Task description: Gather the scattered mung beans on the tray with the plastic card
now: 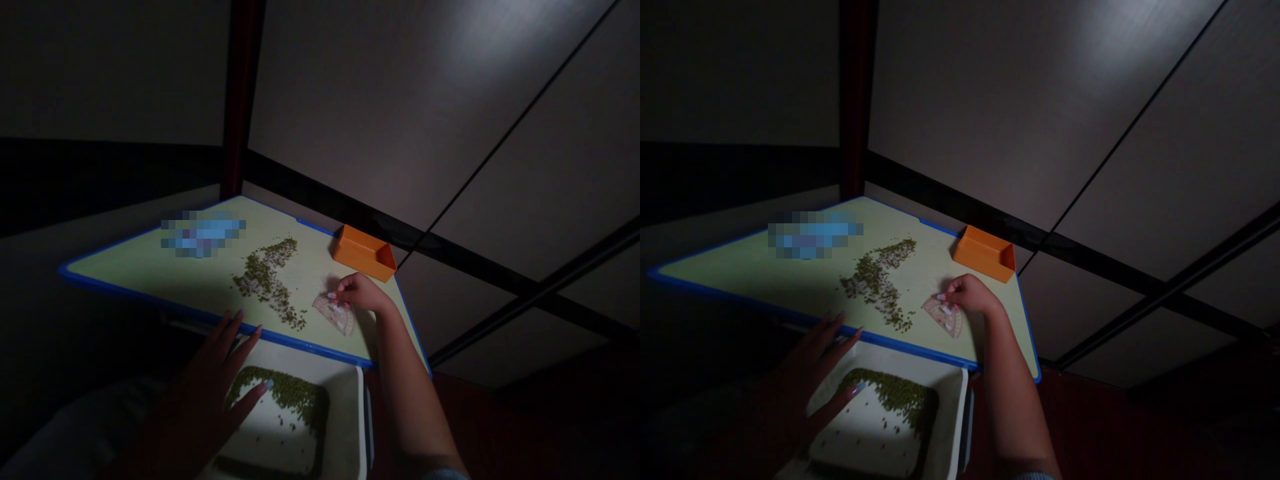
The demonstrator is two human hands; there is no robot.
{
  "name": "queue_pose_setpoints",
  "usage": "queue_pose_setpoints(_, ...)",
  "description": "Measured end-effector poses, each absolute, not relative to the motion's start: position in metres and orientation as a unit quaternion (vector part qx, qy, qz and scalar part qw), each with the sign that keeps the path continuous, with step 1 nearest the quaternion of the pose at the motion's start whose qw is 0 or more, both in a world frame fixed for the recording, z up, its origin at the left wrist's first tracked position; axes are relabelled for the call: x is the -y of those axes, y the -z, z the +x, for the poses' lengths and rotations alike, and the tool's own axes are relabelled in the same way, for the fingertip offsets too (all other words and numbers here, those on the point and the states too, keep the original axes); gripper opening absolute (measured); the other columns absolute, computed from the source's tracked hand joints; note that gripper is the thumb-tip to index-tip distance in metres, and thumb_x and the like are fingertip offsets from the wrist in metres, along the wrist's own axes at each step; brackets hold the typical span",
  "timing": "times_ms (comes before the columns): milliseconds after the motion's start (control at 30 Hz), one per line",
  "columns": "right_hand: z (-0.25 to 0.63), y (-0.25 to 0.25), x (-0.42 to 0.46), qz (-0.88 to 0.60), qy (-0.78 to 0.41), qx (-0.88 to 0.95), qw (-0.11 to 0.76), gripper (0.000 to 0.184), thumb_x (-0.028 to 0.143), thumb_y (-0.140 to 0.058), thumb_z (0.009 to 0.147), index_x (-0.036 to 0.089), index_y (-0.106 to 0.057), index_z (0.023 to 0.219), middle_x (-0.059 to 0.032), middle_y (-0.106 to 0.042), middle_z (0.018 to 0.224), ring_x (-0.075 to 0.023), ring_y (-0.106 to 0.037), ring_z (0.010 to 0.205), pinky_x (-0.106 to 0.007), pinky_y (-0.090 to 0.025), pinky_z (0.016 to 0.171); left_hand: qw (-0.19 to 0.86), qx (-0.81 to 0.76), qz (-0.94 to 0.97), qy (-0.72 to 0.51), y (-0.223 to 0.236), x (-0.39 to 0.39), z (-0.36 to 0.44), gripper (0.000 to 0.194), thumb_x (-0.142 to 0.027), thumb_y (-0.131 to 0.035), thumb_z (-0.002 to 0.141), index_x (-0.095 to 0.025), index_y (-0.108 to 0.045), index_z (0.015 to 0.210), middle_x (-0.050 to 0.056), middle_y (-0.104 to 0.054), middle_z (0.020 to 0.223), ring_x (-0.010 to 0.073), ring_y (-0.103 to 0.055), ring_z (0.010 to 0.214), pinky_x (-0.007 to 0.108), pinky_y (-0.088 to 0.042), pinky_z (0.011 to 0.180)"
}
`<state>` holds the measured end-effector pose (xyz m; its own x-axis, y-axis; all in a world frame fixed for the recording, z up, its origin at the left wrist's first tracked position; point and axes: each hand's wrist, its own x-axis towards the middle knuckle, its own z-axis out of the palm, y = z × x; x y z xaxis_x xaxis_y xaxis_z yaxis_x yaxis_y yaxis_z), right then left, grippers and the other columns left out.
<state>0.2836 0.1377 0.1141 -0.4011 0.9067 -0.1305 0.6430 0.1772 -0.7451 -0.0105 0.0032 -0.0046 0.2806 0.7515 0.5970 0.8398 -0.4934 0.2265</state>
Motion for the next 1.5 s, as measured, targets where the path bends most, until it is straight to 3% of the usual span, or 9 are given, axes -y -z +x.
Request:
queue_pose_setpoints(367,0.28,-0.109,-0.139,-0.497,-0.371,0.763,0.181,0.025,0.029,-0.065,0.078,0.015,-0.057,0.059,0.0037,-0.054,0.049,-0.0076,-0.044,0.047,-0.022,-0.035,0.053,0.104,0.486,-0.8,0.335,0.008,-0.005,-0.01,0.07,-0.054,-0.046,0.086,-0.029,-0.027,0.148,0.011,-0.026,0.161,0.0338,-0.035,0.142,0.048,-0.051,0.101)
queue_pose_setpoints(500,0.281,-0.11,-0.141,-0.539,-0.306,0.765,0.175,0.022,0.029,-0.065,0.077,0.014,-0.06,0.061,0.0031,-0.055,0.05,-0.0079,-0.044,0.049,-0.022,-0.031,0.052,0.07,0.497,-0.794,0.342,0.01,-0.004,-0.011,0.07,-0.056,-0.048,0.084,-0.033,-0.029,0.147,0.005,-0.023,0.162,0.0319,-0.034,0.143,0.046,-0.047,0.106)
queue_pose_setpoints(633,0.285,-0.114,-0.142,-0.581,-0.231,0.749,0.221,0.026,0.033,-0.067,0.075,0.014,-0.06,0.058,0.0027,-0.051,0.051,-0.0077,-0.04,0.05,-0.022,-0.027,0.05,0.039,0.508,-0.791,0.339,0.009,-0.003,-0.011,0.069,-0.056,-0.049,0.083,-0.035,-0.029,0.146,0.003,-0.021,0.162,0.0312,-0.035,0.142,0.046,-0.046,0.107)
queue_pose_setpoints(833,0.285,-0.112,-0.142,-0.537,-0.29,0.761,0.22,0.027,0.036,-0.065,0.074,0.013,-0.063,0.062,0.001,-0.053,0.053,-0.009,-0.043,0.05,-0.022,-0.031,0.052,0.061,0.509,-0.793,0.329,0.01,-0.003,-0.012,0.068,-0.056,-0.045,0.085,-0.033,-0.028,0.147,0.005,-0.02,0.163,0.0327,-0.033,0.143,0.048,-0.048,0.104)
queue_pose_setpoints(1067,0.294,-0.108,-0.15,-0.6,-0.158,0.756,0.207,0.029,0.039,-0.069,0.074,0.013,-0.064,0.061,0.0004,-0.051,0.055,-0.0094,-0.041,0.054,-0.023,-0.026,0.052,0.05,0.513,-0.798,0.313,0.012,-0.004,-0.013,0.07,-0.056,-0.05,0.084,-0.032,-0.029,0.147,0.006,-0.021,0.163,0.0331,-0.031,0.144,0.049,-0.046,0.107)
queue_pose_setpoints(1267,0.293,-0.104,-0.15,-0.565,-0.213,0.752,0.266,0.028,0.036,-0.066,0.076,0.012,-0.063,0.063,0.0,-0.054,0.056,-0.0091,-0.042,0.054,-0.022,-0.03,0.052,0.076,0.503,-0.802,0.314,0.011,-0.005,-0.012,0.071,-0.055,-0.046,0.086,-0.032,-0.021,0.149,0.007,-0.02,0.163,0.0324,-0.029,0.145,0.05,-0.048,0.105)
queue_pose_setpoints(1367,0.289,-0.103,-0.149,-0.533,-0.25,0.766,0.257,0.023,0.031,-0.066,0.074,0.012,-0.064,0.062,0.0012,-0.054,0.054,-0.0084,-0.043,0.053,-0.021,-0.03,0.051,0.09,0.498,-0.804,0.311,0.014,-0.007,-0.013,0.074,-0.057,-0.046,0.086,-0.033,-0.018,0.15,0.007,-0.019,0.163,0.0326,-0.028,0.146,0.05,-0.05,0.103)
queue_pose_setpoints(1500,0.289,-0.103,-0.149,-0.561,-0.216,0.762,0.241,0.023,0.031,-0.068,0.072,0.012,-0.064,0.06,0.0021,-0.051,0.051,-0.0078,-0.039,0.05,-0.021,-0.026,0.049,0.091,0.5,-0.805,0.306,0.017,-0.008,-0.013,0.075,-0.056,-0.048,0.085,-0.032,-0.018,0.15,0.007,-0.017,0.163,0.0327,-0.026,0.147,0.05,-0.048,0.104)
